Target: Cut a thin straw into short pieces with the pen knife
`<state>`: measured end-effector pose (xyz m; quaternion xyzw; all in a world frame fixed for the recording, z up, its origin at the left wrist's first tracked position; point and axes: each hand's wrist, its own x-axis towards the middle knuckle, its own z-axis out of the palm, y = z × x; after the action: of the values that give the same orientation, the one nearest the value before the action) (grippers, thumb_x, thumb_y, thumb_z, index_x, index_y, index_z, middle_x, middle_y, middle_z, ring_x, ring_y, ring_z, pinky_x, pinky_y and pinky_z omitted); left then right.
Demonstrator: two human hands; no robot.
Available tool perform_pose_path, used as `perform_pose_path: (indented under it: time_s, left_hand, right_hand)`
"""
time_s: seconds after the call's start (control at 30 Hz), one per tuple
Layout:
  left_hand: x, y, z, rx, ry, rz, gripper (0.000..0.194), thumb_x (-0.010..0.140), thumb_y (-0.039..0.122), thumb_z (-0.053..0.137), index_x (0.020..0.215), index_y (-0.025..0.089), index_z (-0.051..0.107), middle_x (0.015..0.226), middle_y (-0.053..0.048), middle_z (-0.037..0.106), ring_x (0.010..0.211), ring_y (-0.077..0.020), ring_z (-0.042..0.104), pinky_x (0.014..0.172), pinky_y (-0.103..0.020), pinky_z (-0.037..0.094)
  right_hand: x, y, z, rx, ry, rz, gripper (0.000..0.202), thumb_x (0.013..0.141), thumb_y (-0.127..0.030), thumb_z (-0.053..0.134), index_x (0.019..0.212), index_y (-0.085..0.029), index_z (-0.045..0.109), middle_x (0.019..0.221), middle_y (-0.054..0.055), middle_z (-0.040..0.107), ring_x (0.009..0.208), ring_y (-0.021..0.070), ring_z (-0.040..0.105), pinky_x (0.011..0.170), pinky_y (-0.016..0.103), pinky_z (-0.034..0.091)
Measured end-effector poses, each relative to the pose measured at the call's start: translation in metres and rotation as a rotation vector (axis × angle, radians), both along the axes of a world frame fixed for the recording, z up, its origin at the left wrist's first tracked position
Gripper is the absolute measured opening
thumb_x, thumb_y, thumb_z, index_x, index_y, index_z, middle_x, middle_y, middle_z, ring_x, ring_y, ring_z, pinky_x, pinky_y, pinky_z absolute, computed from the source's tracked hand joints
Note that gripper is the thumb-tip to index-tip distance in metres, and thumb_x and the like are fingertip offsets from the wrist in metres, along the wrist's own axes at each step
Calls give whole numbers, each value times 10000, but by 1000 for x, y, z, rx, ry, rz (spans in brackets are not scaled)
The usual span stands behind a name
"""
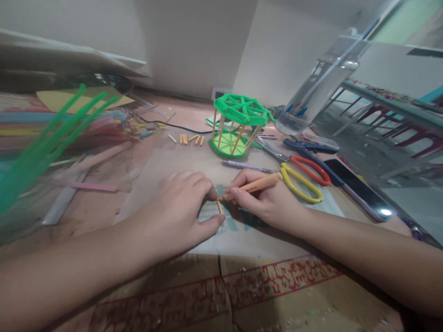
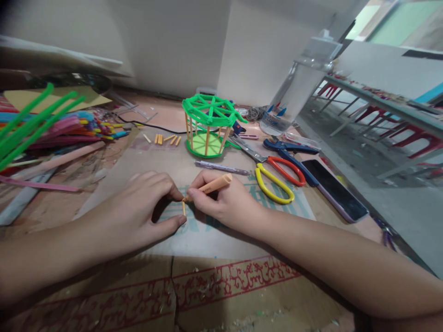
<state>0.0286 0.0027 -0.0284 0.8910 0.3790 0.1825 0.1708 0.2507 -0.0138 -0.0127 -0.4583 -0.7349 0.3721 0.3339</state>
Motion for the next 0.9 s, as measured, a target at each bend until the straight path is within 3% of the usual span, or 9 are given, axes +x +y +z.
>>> perform_pose_path:
  time_s: [0.3, 0.6, 0.9]
  left_hand:
    - [1, -1, 1, -15, 18, 11, 183, 873, 393, 679, 925, 220, 651, 940, -64, 681, 956, -308, 631, 821, -449, 440]
    - [-1, 14, 4, -97, -63, -47, 220, 996, 349, 572, 876, 234, 717, 884, -26, 728, 894, -236, 653, 810, -379, 428]
    - [4, 16, -1, -48, -70, -39, 198, 985, 360, 624, 863, 223, 699, 845, -16, 701, 851, -234, 605, 769, -367, 363]
  right_hand:
    - [2, -3, 2, -106, 19, 111, 132, 882, -251, 682, 784, -183, 625, 650, 3, 681, 565, 113, 589, 519, 204, 460]
    - [2, -2, 4, -93, -14, 104, 131, 883, -251, 679, 784, -182, 628, 671, 6, 683, 592, 111, 579, 532, 202, 455]
    - [1, -1, 4, -75, 41, 79, 145, 892, -250, 661, 774, -185, 611, 646, -10, 645, 560, 101, 539, 501, 203, 419]
